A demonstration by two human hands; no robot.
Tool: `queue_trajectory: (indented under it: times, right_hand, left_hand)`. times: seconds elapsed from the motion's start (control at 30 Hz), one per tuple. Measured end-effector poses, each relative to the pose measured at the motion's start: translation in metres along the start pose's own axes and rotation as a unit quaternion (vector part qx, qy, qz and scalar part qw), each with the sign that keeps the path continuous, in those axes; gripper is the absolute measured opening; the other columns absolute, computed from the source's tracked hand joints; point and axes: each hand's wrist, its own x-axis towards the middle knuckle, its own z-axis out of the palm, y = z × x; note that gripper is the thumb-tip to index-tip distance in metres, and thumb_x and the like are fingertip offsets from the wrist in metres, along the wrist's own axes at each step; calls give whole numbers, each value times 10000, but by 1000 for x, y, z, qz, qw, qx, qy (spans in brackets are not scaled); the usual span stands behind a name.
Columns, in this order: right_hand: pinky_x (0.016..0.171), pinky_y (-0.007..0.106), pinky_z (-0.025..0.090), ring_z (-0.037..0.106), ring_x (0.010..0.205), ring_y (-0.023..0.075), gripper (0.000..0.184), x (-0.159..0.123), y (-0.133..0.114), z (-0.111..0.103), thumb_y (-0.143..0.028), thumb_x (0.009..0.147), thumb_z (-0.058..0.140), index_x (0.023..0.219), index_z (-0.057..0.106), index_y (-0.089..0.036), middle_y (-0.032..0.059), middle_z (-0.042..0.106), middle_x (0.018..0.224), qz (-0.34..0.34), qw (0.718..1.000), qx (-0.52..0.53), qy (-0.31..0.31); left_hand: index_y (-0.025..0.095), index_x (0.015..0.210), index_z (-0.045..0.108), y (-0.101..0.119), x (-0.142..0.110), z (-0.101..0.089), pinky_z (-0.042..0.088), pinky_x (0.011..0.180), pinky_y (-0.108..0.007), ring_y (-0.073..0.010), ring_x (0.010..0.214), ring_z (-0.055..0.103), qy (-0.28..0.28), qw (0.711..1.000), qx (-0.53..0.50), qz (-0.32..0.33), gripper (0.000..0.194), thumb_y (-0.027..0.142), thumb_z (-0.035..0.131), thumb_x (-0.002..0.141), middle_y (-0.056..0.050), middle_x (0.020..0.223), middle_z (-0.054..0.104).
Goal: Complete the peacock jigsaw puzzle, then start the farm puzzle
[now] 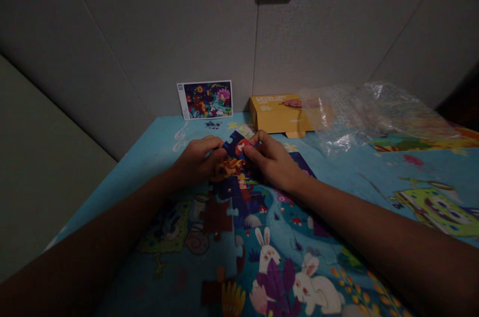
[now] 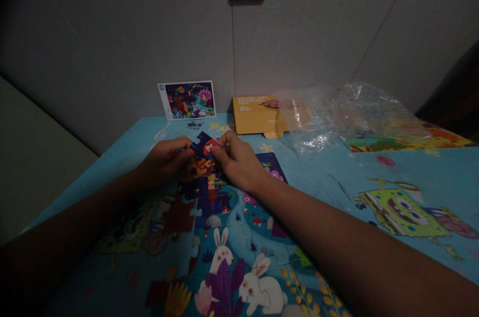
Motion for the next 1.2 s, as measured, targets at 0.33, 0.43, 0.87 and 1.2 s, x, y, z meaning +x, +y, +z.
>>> queue_trajectory:
  times: [0.33,0.43,0.87,1.2]
  right_hand:
    - [580,268,377,525,632,140,185,2,0,-2,-363,867,549,811,495,-194,0,578,712,-18,998,-38,46]
    - [569,266,369,520,617,138,186,2,0,-1,-363,865,548,813,497,-192,0,574,702,-17,998,-38,37]
    - [536,249,328,487,562,119,189,2,1,-1,-344,863,547,767,494,-189,-19,532,623,-20,998,-63,12]
    - [534,248,317,491,562,118,199,2,3,0,-349,865,537,756,496,-187,-14,545,619,-17,997,-78,7]
  left_hand:
    - [169,733,561,-1,0,-1,406,627,-264,-135,649,528,2,999,28,20,271,300,420,923,-19,695,583]
    - [167,711,555,-1,0,-1,390,609,-260,-131,623,513,-4,998,47,39,280,294,416,919,-13,662,564]
    - [154,665,529,-5,-2,1,342,566,-223,-103,574,490,-53,998,21,36,317,291,421,929,16,612,541]
    - [159,646,499,-4,-1,0,323,553,-229,-103,558,466,-58,998,26,28,314,279,420,925,15,598,523]
